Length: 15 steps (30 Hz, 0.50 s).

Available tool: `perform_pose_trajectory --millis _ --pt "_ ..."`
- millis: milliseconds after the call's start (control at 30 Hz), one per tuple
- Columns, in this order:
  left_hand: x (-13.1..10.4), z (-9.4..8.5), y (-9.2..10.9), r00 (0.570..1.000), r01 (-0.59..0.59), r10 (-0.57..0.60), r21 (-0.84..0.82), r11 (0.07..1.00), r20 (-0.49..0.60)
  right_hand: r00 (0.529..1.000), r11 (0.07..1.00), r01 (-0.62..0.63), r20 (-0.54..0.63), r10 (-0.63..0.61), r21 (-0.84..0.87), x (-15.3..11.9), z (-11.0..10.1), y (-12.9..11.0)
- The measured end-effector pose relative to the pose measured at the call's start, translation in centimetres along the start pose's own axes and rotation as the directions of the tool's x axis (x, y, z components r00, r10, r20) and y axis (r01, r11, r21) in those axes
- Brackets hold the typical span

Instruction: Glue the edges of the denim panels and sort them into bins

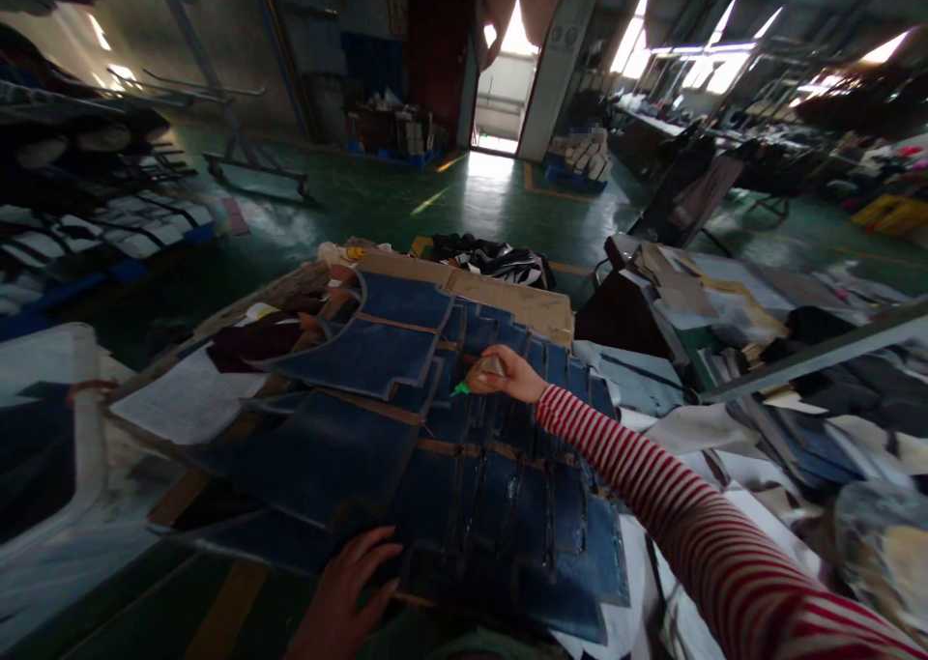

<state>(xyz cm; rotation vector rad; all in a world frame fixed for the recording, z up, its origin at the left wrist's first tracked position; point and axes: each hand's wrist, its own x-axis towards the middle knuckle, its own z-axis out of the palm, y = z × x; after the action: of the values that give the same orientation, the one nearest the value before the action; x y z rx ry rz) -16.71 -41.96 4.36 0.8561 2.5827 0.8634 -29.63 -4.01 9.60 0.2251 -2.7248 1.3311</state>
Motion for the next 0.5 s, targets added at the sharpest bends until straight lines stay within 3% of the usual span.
perform_pose_trajectory --millis 67,233,400,500 --pt "0.0 -0.1 0.2 1.000 -0.012 0.012 0.001 1.000 -0.002 1.000 1.000 0.009 0.005 -0.009 -0.015 -0.6 0.1 -0.2" --pt "0.1 -0.6 0.8 1.000 -0.022 0.022 0.039 0.999 0.007 0.987 0.997 0.021 -0.156 -0.033 -0.074 -0.6 -0.5 -0.4" --pt "-0.2 -0.6 1.2 0.999 -0.030 0.030 0.057 0.998 -0.013 0.998 0.996 0.056 0.008 -0.056 -0.072 -1.9 -0.3 -0.9" --pt "-0.3 -0.5 1.3 0.999 -0.025 0.026 0.063 0.998 -0.020 0.998 0.996 0.065 -0.023 -0.066 -0.061 -2.6 0.0 -1.1"
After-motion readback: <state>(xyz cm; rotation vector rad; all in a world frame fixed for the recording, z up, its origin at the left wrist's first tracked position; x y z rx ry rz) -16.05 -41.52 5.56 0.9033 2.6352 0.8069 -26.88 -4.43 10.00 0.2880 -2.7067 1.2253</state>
